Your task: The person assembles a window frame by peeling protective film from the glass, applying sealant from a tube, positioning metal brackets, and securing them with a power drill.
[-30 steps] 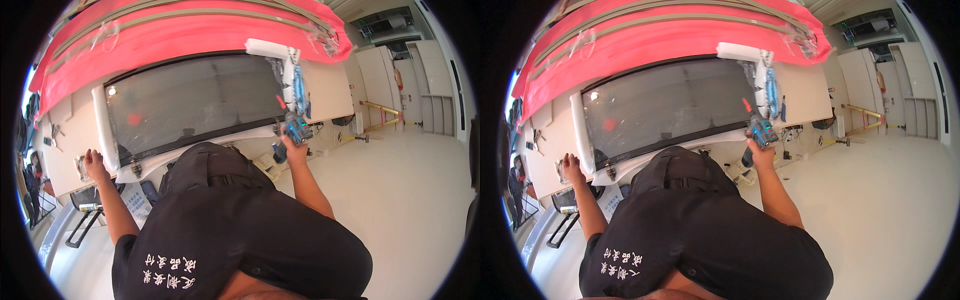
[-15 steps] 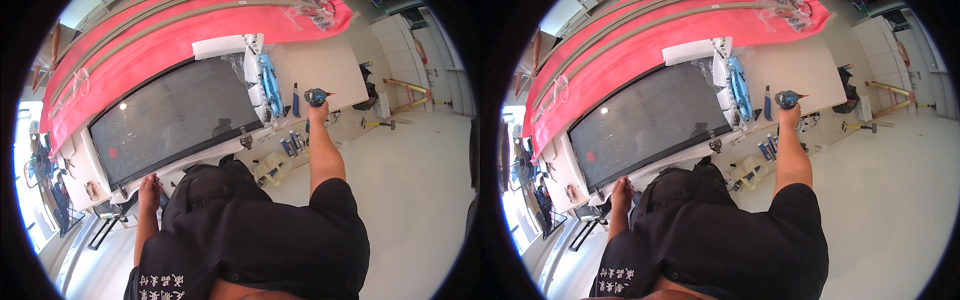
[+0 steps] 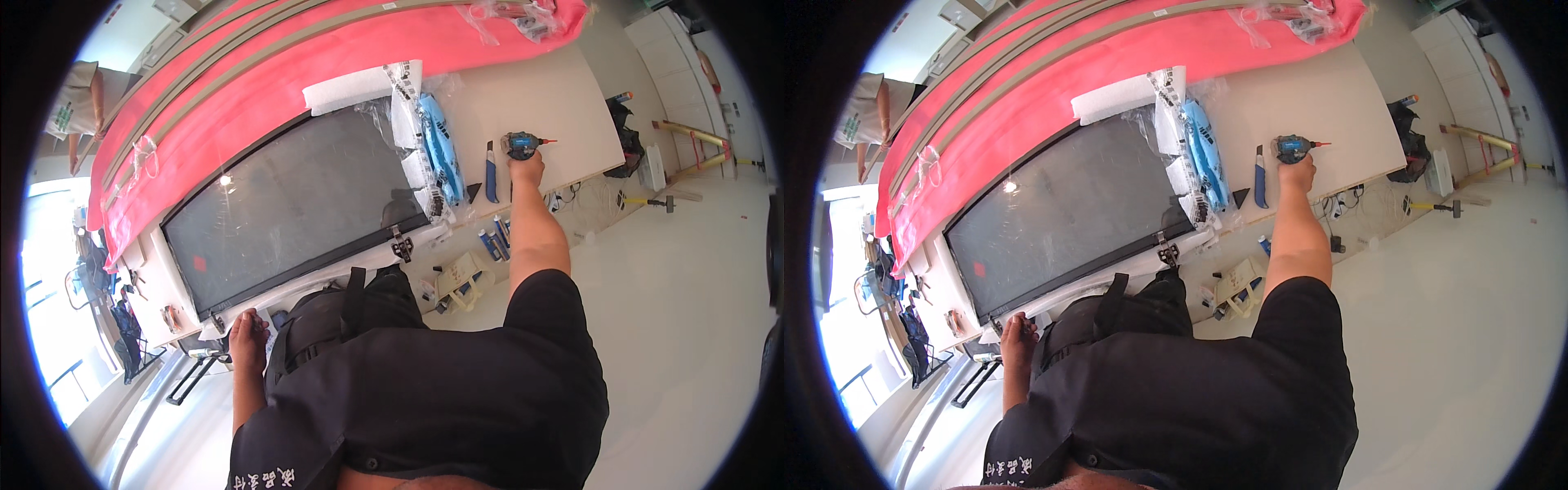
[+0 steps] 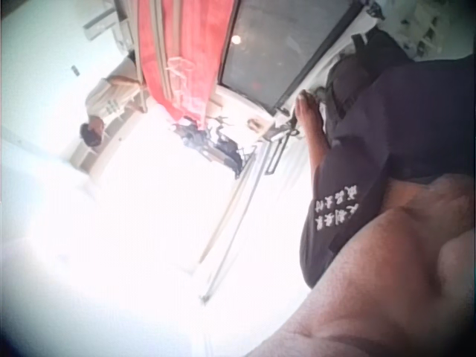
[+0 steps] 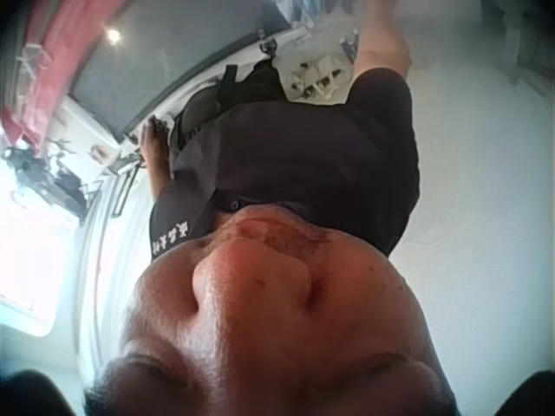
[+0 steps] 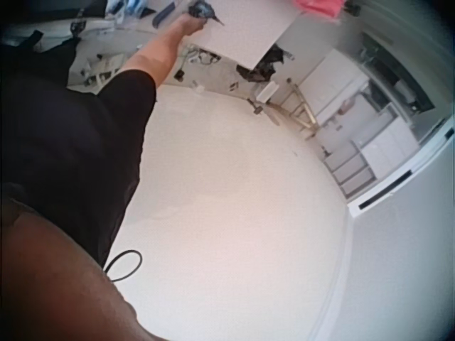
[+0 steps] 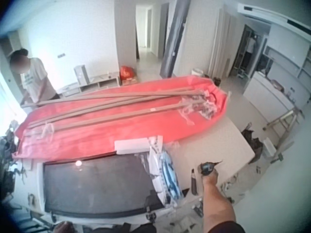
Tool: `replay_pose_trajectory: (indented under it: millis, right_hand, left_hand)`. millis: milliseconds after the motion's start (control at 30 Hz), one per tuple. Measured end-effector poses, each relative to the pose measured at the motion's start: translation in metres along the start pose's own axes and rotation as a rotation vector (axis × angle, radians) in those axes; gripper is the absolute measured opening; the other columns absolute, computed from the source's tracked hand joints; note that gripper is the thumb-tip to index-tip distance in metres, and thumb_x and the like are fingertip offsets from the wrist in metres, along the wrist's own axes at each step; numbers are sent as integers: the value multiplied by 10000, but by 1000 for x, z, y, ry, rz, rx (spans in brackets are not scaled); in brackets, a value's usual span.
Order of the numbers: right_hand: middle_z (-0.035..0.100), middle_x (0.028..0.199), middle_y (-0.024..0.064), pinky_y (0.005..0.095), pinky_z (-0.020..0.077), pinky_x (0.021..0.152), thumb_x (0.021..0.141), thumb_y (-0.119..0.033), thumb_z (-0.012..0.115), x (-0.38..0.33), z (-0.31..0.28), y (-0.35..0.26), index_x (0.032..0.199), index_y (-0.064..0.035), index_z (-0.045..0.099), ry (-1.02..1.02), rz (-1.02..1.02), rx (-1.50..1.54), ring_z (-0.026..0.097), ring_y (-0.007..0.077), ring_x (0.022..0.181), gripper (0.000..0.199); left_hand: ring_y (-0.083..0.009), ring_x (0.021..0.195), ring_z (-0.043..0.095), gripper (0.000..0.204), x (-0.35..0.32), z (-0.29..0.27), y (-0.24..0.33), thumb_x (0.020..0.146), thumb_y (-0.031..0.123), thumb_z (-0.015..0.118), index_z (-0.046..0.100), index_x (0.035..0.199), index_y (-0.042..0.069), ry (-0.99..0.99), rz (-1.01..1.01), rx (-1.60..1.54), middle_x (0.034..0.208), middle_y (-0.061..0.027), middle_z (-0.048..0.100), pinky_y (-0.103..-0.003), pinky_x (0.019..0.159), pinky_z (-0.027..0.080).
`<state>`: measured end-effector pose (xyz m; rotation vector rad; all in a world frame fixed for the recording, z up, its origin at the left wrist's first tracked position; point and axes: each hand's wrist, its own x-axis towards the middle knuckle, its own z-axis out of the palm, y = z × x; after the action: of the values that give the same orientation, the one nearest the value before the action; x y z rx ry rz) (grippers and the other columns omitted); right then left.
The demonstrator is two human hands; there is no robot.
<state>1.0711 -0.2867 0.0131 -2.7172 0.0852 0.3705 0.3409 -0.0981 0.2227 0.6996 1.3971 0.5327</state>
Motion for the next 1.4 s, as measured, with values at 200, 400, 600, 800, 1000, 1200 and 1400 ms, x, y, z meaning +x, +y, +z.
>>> replay_pose_trajectory:
  millis: [200, 400, 600, 800, 1000, 1200, 1400]
  right_hand:
    - [693, 1241, 239, 461, 507, 1030, 784, -388, 788, 1, 9, 6, 1362, -47, 597, 37, -121, -15, 657, 383, 1189, 697]
    - [697, 1175, 109, 315, 517, 972, 983, -126, 677, -169, 4, -57, 1244, 25, 623, -120, -584, 781, 665, 192, 1079, 306]
    - [682, 1038, 29, 277, 540, 795, 986, -193, 690, -521, -3, -179, 1161, -75, 697, -961, -898, 731, 648, 114, 908, 211]
    - [703, 948, 51, 283, 539, 760, 945, -174, 731, -715, 9, -252, 1103, -19, 693, -1099, -1145, 405, 660, 117, 850, 223]
    - [689, 805, 12, 250, 504, 689, 961, -161, 719, -782, 26, -254, 942, -10, 688, -1298, -802, 464, 621, 75, 747, 156]
    - [689, 809, 15, 259, 502, 689, 953, -163, 727, -811, 24, -251, 941, -5, 698, -1221, -895, 317, 618, 86, 741, 161]
    - [713, 833, 102, 363, 524, 694, 905, -244, 752, -831, 27, -264, 977, -50, 737, -1150, -1305, 245, 666, 247, 737, 208]
  left_hand:
    - [-145, 818, 613, 282, -3, 9, 31, 996, 267, 672, 655, 1174, 49, -26, 42, 22, 908, -8, 617, -294, 731, 521]
    - [-185, 876, 660, 171, -1, 15, 77, 998, 247, 683, 622, 1019, 89, -197, 195, 35, 929, -58, 670, -289, 705, 503]
    - [-140, 805, 652, 166, 9, -47, 103, 988, 213, 705, 694, 1015, 50, -261, 218, -61, 910, -54, 686, -267, 680, 537]
    - [-102, 717, 616, 201, 28, -143, 126, 975, 199, 726, 723, 999, -2, -343, 233, 87, 838, -33, 679, -256, 661, 538]
    - [-116, 763, 629, 195, 29, -213, 131, 1031, 193, 638, 671, 1045, 2, -505, 113, -159, 872, -36, 660, -279, 712, 537]
    - [-94, 792, 632, 127, 28, -248, 134, 1026, 131, 626, 643, 1021, 5, -661, 265, 157, 865, -18, 654, -260, 726, 525]
    - [-58, 779, 582, 108, 18, -271, 153, 1006, 104, 648, 642, 991, -3, -664, 480, 499, 846, 0, 651, -242, 698, 495]
